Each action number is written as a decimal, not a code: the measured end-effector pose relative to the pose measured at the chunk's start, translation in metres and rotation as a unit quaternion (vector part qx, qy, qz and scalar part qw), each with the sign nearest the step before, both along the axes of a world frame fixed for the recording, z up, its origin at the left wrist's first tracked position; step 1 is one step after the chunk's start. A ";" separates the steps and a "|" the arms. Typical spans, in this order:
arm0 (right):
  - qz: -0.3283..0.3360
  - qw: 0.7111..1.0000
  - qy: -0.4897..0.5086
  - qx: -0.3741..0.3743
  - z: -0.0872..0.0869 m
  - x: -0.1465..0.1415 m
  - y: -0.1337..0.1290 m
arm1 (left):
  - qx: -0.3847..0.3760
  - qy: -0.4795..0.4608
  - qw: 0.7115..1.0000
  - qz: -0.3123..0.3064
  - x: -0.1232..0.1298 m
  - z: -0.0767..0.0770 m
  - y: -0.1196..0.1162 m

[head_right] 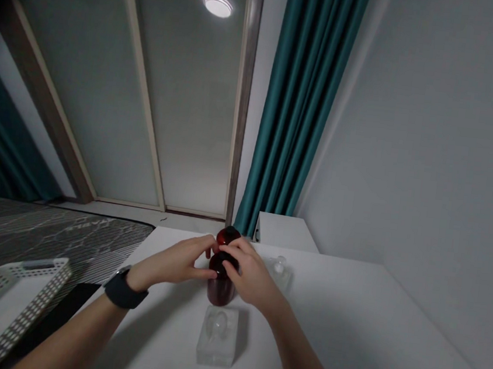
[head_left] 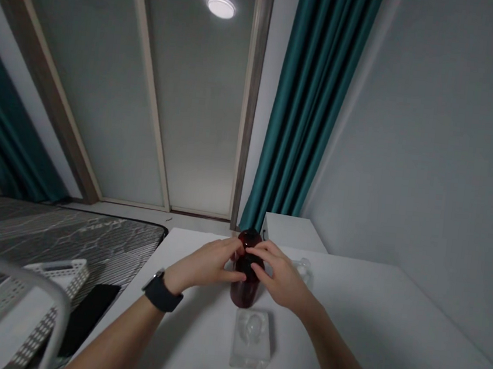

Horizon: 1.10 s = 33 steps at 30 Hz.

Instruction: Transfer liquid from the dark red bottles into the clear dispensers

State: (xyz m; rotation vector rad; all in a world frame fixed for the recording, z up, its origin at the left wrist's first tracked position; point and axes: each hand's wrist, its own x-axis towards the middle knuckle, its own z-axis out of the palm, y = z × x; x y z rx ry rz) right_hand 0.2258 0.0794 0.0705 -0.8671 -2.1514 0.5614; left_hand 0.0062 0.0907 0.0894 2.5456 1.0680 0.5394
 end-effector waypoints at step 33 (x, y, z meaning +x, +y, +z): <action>-0.055 0.968 0.222 -0.105 -0.041 -0.011 0.001 | 0.021 0.000 0.999 -0.025 -0.001 0.005 -0.008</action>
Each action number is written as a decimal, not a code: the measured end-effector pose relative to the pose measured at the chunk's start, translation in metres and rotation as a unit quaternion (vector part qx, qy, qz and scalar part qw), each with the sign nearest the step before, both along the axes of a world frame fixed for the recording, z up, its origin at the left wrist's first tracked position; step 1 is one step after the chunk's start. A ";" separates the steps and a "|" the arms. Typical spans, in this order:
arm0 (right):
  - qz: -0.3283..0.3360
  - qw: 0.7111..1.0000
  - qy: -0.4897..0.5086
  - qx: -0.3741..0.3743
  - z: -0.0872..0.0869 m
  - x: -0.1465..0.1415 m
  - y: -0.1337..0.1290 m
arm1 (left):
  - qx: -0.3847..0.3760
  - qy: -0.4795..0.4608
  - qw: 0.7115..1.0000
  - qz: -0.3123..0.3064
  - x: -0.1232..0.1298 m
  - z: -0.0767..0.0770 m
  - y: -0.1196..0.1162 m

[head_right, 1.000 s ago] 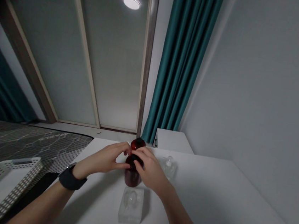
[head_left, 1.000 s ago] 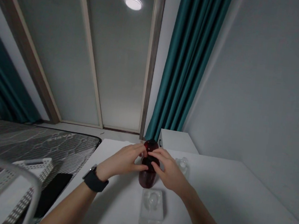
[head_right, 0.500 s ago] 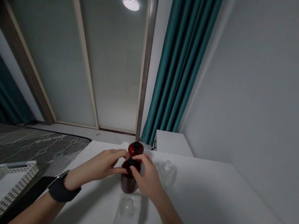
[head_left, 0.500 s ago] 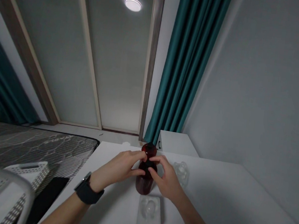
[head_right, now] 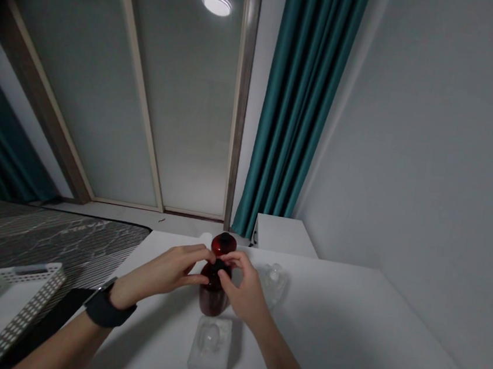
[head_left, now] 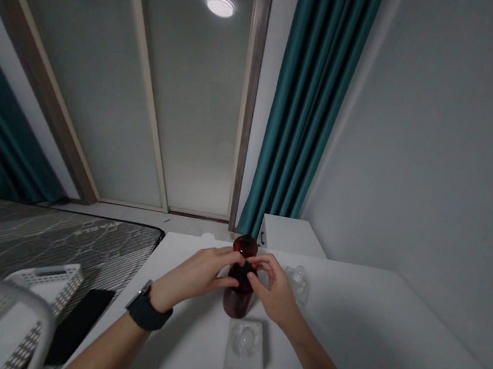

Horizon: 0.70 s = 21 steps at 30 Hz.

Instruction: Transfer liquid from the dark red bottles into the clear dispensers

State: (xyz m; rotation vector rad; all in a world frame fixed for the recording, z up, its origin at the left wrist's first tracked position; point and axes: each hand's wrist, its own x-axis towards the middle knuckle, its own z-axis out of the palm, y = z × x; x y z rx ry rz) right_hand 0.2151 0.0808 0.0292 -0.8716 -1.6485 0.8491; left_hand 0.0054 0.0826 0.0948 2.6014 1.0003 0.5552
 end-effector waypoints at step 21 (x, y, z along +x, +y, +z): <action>0.000 1.000 0.010 -0.008 0.001 -0.007 -0.004 | 0.025 0.008 0.999 -0.019 0.000 0.000 0.002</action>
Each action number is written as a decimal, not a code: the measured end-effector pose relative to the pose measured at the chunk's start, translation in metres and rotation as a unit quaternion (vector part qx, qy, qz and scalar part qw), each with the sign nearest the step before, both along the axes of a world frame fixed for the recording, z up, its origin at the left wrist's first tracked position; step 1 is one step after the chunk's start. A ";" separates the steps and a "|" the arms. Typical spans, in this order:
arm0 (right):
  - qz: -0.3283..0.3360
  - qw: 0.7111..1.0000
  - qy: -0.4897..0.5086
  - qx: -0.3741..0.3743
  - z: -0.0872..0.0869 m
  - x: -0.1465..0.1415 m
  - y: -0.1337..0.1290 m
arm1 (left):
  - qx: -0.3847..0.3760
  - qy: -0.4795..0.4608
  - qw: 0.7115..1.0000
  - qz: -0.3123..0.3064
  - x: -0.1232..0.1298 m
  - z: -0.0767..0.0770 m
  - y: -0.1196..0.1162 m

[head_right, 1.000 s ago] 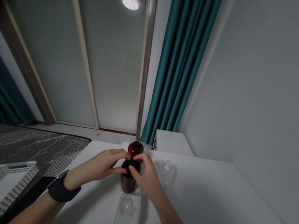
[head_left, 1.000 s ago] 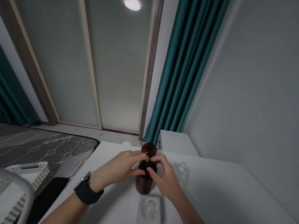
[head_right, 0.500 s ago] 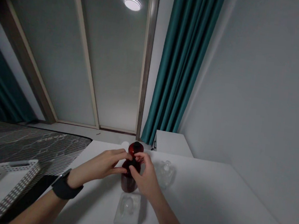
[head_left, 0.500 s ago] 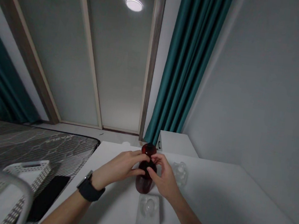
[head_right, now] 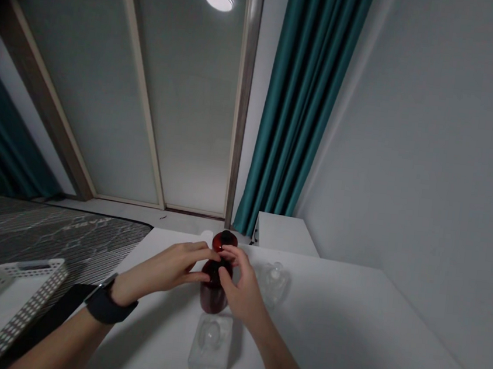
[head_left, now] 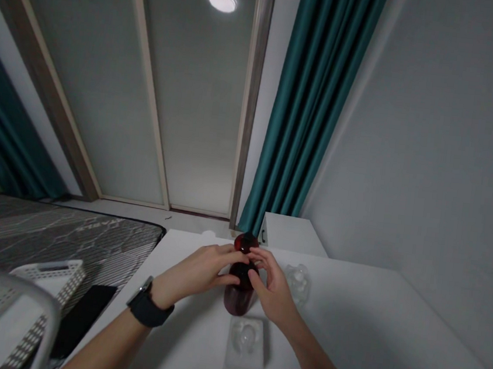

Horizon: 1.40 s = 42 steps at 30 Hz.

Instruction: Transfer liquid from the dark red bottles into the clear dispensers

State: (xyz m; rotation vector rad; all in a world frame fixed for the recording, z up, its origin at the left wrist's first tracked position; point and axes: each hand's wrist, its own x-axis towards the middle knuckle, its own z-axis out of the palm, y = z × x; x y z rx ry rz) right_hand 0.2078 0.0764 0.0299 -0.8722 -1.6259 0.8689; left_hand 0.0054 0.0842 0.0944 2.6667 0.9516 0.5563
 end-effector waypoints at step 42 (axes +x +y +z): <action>0.022 1.000 -0.002 -0.009 0.004 -0.001 -0.005 | 0.000 -0.009 1.000 -0.014 -0.002 0.000 -0.001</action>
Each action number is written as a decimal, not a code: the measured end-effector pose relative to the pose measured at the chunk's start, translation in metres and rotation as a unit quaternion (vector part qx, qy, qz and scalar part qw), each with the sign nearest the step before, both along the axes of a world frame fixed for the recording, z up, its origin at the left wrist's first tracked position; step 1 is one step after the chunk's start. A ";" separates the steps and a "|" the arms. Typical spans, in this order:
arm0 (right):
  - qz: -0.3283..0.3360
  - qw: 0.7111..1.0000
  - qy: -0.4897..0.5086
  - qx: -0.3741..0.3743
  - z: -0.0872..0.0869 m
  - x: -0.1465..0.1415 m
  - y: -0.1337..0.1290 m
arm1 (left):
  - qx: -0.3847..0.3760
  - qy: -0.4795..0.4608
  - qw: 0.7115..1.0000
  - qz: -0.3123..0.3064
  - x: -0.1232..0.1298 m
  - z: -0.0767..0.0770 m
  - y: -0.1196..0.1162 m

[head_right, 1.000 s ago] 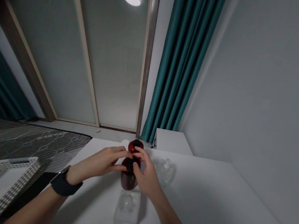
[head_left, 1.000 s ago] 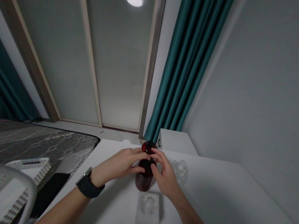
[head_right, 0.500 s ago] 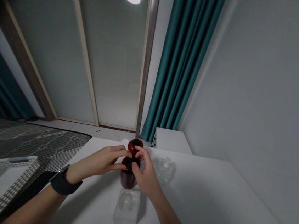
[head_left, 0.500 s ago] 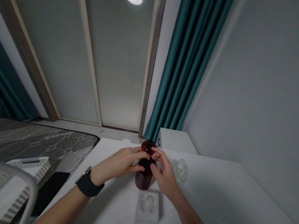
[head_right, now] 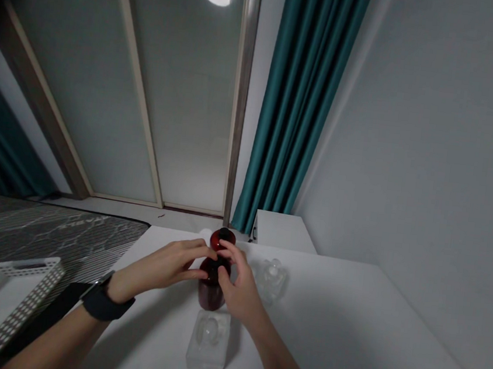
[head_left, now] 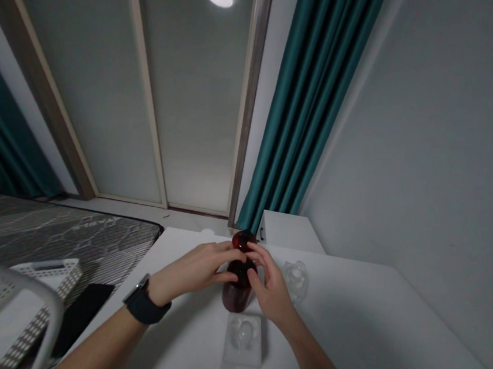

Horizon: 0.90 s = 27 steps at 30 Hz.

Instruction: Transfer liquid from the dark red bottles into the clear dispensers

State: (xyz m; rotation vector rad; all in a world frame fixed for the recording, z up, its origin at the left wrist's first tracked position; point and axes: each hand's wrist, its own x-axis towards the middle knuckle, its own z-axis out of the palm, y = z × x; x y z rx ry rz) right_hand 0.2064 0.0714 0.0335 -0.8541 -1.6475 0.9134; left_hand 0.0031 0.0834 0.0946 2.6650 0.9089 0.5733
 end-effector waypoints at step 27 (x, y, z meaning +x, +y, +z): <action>-0.028 0.999 -0.021 0.000 0.000 0.001 -0.001 | 0.002 0.010 1.000 0.009 0.000 -0.001 0.001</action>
